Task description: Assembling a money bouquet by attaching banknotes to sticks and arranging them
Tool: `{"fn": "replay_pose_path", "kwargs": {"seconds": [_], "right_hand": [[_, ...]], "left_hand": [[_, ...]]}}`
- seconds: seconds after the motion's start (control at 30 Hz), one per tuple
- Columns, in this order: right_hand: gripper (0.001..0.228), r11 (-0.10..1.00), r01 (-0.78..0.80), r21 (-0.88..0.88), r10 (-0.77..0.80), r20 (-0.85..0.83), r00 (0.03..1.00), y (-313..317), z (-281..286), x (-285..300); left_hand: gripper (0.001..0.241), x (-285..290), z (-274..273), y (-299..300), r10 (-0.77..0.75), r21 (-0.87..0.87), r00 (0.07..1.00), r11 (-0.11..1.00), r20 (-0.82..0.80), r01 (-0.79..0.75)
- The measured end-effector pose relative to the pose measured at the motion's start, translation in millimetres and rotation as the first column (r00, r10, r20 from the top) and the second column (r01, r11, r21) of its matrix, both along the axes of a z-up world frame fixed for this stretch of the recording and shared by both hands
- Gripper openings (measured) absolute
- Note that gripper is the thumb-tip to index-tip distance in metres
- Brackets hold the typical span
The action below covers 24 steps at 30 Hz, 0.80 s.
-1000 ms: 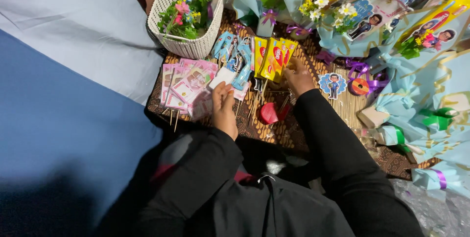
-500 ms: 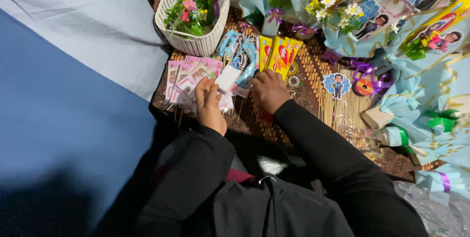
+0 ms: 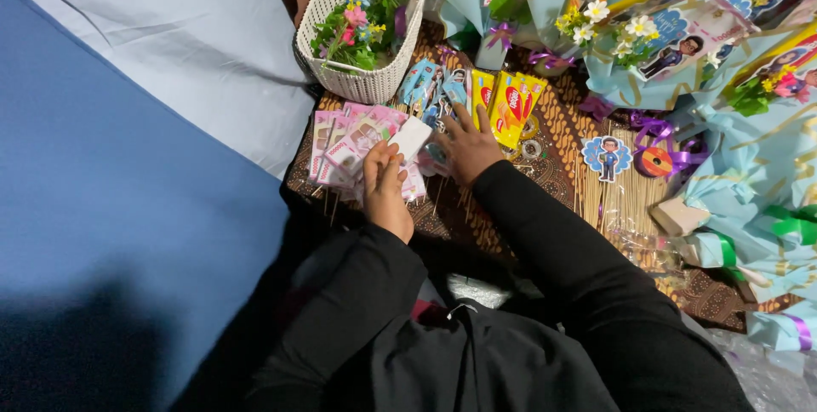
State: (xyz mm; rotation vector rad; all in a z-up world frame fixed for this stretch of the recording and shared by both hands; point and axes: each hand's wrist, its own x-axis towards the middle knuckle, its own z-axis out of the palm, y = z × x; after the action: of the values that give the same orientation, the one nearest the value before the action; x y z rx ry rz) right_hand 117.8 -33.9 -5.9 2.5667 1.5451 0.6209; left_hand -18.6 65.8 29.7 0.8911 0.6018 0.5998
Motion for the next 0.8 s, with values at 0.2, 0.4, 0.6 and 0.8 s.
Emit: {"fn": "replay_pose_path", "kwargs": {"seconds": [0.2, 0.4, 0.6, 0.8], "right_hand": [[0.028, 0.762, 0.166, 0.626, 0.317, -0.584, 0.747, -25, 6, 13], [0.02, 0.275, 0.864, 0.423, 0.882, -0.468, -0.051, -41, 29, -18], [0.019, 0.309, 0.862, 0.401, 0.85, -0.524, -0.061, -48, 47, -54], [0.022, 0.339, 0.84, 0.423, 0.786, -0.618, -0.005, -72, 12, -42]], "left_hand": [[0.035, 1, -3, -2, -0.045, 0.005, 0.999, 0.999, -0.001, 0.045], [0.036, 10, -31, -15, -0.333, 0.024, 0.93, 0.94, -0.158, 0.341], [0.024, 18, -52, -26, -0.536, -0.046, 0.842, 0.844, -0.066, 0.534], [0.013, 14, -36, -29, -0.486, 0.209, 0.864, 0.839, -0.132, 0.503]]}}
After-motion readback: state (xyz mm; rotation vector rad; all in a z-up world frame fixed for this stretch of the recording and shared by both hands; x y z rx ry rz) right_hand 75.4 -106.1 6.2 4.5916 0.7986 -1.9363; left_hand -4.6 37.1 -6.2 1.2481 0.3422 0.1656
